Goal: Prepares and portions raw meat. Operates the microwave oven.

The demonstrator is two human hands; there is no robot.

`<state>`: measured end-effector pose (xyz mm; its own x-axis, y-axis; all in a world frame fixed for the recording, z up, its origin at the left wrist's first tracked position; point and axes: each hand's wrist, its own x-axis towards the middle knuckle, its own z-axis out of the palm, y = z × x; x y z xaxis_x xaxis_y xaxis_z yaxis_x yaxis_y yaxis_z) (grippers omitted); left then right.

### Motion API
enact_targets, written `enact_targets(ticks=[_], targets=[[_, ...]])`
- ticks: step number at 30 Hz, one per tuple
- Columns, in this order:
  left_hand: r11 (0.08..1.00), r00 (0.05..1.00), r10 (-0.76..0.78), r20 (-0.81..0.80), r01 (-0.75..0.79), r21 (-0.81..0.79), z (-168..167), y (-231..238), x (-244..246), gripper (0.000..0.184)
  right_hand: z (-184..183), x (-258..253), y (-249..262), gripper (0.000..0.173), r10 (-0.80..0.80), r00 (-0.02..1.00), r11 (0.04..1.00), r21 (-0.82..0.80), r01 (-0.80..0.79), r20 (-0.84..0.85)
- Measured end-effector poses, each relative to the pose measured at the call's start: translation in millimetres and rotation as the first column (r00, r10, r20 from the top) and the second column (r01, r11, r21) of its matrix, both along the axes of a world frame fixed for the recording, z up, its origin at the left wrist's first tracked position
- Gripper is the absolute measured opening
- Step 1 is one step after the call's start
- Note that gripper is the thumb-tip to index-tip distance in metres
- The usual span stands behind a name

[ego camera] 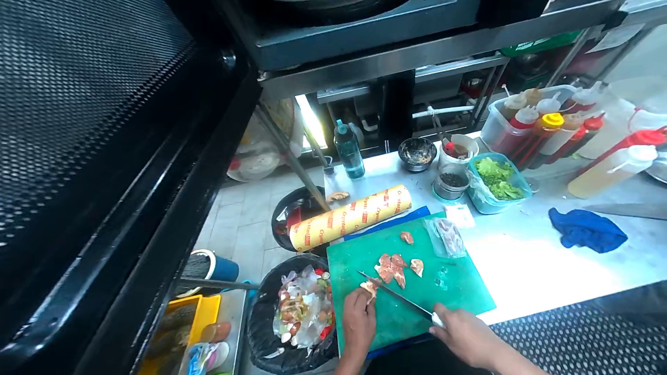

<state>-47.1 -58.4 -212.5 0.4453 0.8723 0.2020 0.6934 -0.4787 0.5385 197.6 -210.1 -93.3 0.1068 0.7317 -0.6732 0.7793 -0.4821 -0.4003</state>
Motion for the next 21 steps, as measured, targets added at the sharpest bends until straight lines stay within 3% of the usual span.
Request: enact_targets(ticks=[4, 7, 10, 15, 21], targets=[[0.990, 0.996, -0.090, 0.012, 0.089, 0.110, -9.0, -2.2, -6.5, 0.019, -8.4, -0.7, -6.5, 0.047, 0.027, 0.999, 0.999, -0.032, -0.026, 0.047], [0.997, 0.989, 0.035, 0.140, -0.025, -0.074, -2.7, -5.0, -2.8, 0.027, -6.3, -0.8, -11.0, 0.047, 0.023, 0.997, 0.999, -0.047, -0.020, 0.072], [0.950, 0.976, 0.185, 0.112, -0.149, -0.275, 3.0, -2.4, 3.2, 0.038, -4.9, 1.2, -13.8, 0.046, 0.028, 0.996, 0.998, -0.054, -0.023, 0.087], [0.998, 0.999, 0.012, 0.031, -0.010, -0.060, -8.3, 2.3, 0.8, 0.017, -2.4, 1.0, -13.2, 0.047, 0.010, 0.996, 0.998, -0.065, -0.004, 0.088], [1.000, 1.000, 0.017, 0.020, -0.017, -0.012, -9.6, 5.2, 0.5, 0.015, -3.9, -4.1, -13.8, 0.046, 0.030, 0.997, 1.000, -0.012, -0.029, 0.073]])
